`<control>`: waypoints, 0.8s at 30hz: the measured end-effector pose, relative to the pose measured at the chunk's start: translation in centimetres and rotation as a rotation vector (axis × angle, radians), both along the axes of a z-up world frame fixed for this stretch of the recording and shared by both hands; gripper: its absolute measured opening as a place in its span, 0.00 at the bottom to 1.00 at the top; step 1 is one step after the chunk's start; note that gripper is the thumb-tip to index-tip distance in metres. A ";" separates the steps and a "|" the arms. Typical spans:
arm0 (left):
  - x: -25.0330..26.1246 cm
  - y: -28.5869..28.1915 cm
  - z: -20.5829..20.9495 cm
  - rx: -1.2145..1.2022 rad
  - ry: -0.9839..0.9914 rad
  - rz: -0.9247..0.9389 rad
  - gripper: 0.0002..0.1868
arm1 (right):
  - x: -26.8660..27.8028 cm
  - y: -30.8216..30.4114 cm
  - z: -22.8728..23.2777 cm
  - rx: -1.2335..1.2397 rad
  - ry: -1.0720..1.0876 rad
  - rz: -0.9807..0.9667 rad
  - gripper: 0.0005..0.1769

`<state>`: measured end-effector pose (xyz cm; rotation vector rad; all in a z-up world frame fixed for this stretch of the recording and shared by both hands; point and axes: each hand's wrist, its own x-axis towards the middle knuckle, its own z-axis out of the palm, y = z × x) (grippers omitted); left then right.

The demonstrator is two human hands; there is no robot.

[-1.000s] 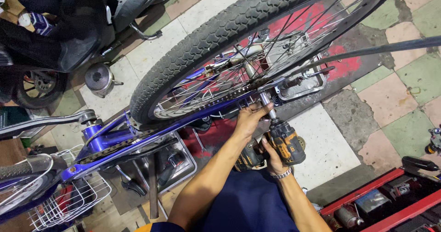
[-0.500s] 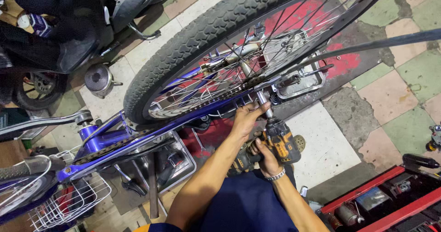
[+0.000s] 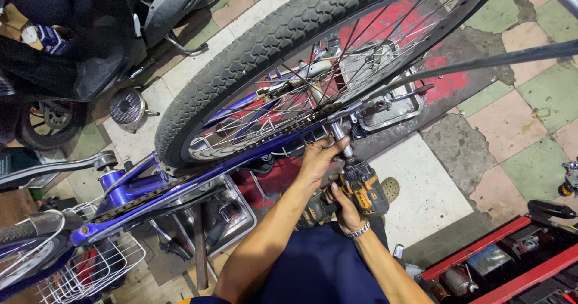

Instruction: The person works on a blue bicycle mounted upside down on a repair stand. They use a wrench to tighten the rear axle nuts and a power drill to secure the wheel. The person also adjusts the chain and spins the rear wheel to check alignment.

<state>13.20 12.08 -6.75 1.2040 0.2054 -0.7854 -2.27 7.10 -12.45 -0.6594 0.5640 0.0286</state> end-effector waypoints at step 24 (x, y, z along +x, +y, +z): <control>-0.9 -0.5 1.0 0.059 0.016 -0.017 0.12 | -2.3 -2.9 -1.1 -0.144 0.093 0.022 0.12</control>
